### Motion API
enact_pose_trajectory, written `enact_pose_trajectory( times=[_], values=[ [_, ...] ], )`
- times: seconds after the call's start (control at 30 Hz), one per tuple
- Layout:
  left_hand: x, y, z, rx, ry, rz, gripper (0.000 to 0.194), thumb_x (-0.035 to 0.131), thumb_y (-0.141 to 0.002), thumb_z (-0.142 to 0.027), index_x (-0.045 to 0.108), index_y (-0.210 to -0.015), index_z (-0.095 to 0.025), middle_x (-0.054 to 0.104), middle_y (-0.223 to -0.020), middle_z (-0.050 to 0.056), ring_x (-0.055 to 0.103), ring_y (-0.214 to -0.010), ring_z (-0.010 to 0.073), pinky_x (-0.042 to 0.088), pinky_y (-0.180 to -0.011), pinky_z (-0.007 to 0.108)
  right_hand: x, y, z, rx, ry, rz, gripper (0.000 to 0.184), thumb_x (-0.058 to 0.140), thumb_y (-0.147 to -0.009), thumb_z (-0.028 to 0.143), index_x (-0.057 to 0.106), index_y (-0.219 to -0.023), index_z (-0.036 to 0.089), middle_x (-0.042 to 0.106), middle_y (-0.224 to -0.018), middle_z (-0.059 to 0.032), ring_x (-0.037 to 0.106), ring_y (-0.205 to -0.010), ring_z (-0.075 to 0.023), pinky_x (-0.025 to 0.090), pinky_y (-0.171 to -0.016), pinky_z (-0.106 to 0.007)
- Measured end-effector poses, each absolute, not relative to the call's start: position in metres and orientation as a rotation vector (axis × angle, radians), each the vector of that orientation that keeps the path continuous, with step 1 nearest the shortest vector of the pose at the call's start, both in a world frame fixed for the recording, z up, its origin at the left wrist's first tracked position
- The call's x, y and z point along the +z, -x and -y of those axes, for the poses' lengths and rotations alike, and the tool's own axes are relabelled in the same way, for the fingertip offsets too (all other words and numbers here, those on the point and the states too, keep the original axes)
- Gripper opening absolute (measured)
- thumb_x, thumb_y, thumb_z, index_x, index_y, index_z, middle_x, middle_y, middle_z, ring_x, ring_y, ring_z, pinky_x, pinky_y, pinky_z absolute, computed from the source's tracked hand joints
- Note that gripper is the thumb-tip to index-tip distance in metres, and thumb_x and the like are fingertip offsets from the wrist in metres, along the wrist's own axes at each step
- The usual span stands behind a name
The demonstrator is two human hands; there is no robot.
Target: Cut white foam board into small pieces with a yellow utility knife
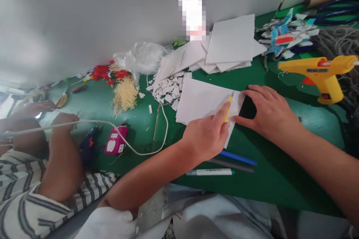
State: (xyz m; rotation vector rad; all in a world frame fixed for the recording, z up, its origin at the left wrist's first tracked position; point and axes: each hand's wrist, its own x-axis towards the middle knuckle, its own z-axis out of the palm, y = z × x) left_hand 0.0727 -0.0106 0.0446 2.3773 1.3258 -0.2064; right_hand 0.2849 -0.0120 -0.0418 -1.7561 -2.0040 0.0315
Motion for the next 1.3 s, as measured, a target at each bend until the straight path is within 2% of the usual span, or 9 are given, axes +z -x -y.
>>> enact_pose_trajectory(
  times=[0.13,0.27,0.5,0.67,0.77,0.97,1.3],
  values=[
    [0.041,-0.078,0.007,-0.159,-2.377,-1.33,0.061,0.039,-0.111,-0.03,0.024,-0.169,-0.021,0.077,-0.132,0.011,0.077,-0.107,0.0251,0.059,-0.083,0.035,-0.04,-0.286,0.012,0.032,1.696,2.034,0.063,0.073,-0.083,0.06,0.065,-0.129,0.018,0.067,-0.141,-0.0221,0.062,-0.132,-0.0428,0.05,-0.108,-0.062],
    [0.037,-0.081,0.009,-0.13,-2.404,-1.312,0.061,0.039,-0.11,-0.03,0.026,-0.169,-0.02,0.079,-0.127,0.011,0.077,-0.105,0.0244,0.06,-0.082,0.035,-0.039,-0.286,0.011,0.059,1.706,2.022,0.06,0.073,-0.083,0.061,0.066,-0.127,0.02,0.067,-0.142,-0.0218,0.061,-0.134,-0.0427,0.05,-0.107,-0.063],
    [0.042,-0.087,0.008,-0.274,-2.397,-1.362,0.065,0.043,-0.109,-0.029,0.022,-0.171,-0.023,0.079,-0.125,0.009,0.079,-0.1,0.0266,0.06,-0.079,0.037,-0.038,-0.292,0.011,0.131,1.711,2.05,0.061,0.074,-0.083,0.06,0.067,-0.13,0.022,0.065,-0.147,-0.0201,0.059,-0.137,-0.0439,0.049,-0.109,-0.064],
    [0.04,-0.091,0.005,-0.31,-2.427,-1.4,0.067,0.046,-0.108,-0.03,0.024,-0.171,-0.023,0.083,-0.109,0.008,0.08,-0.09,0.0272,0.057,-0.075,0.035,-0.038,-0.29,0.013,0.123,1.728,2.024,0.059,0.072,-0.085,0.059,0.067,-0.128,0.019,0.065,-0.146,-0.0216,0.059,-0.137,-0.0439,0.049,-0.108,-0.065],
    [0.039,-0.091,0.005,-0.276,-2.463,-1.401,0.066,0.048,-0.108,-0.033,0.028,-0.169,-0.022,0.083,-0.106,0.009,0.079,-0.086,0.0261,0.056,-0.072,0.034,-0.039,-0.286,0.013,0.104,1.734,2.004,0.058,0.071,-0.086,0.059,0.066,-0.127,0.019,0.066,-0.145,-0.0216,0.059,-0.136,-0.0429,0.048,-0.108,-0.065],
    [0.044,-0.094,0.003,-0.391,-2.454,-1.433,0.062,0.041,-0.112,-0.041,0.026,-0.17,-0.024,0.083,-0.105,0.01,0.08,-0.087,0.0282,0.056,-0.072,0.034,-0.039,-0.287,0.013,0.103,1.75,2.024,0.058,0.073,-0.086,0.059,0.067,-0.128,0.019,0.065,-0.146,-0.0221,0.059,-0.137,-0.0443,0.048,-0.108,-0.066],
    [0.04,-0.09,0.003,-0.355,-2.455,-1.446,0.062,0.041,-0.112,-0.041,0.027,-0.17,-0.023,0.083,-0.1,0.009,0.079,-0.084,0.0266,0.053,-0.069,0.031,-0.039,-0.286,0.013,0.102,1.759,2.029,0.058,0.072,-0.086,0.061,0.067,-0.126,0.02,0.065,-0.146,-0.0207,0.059,-0.137,-0.0429,0.049,-0.108,-0.064]
  ],
)
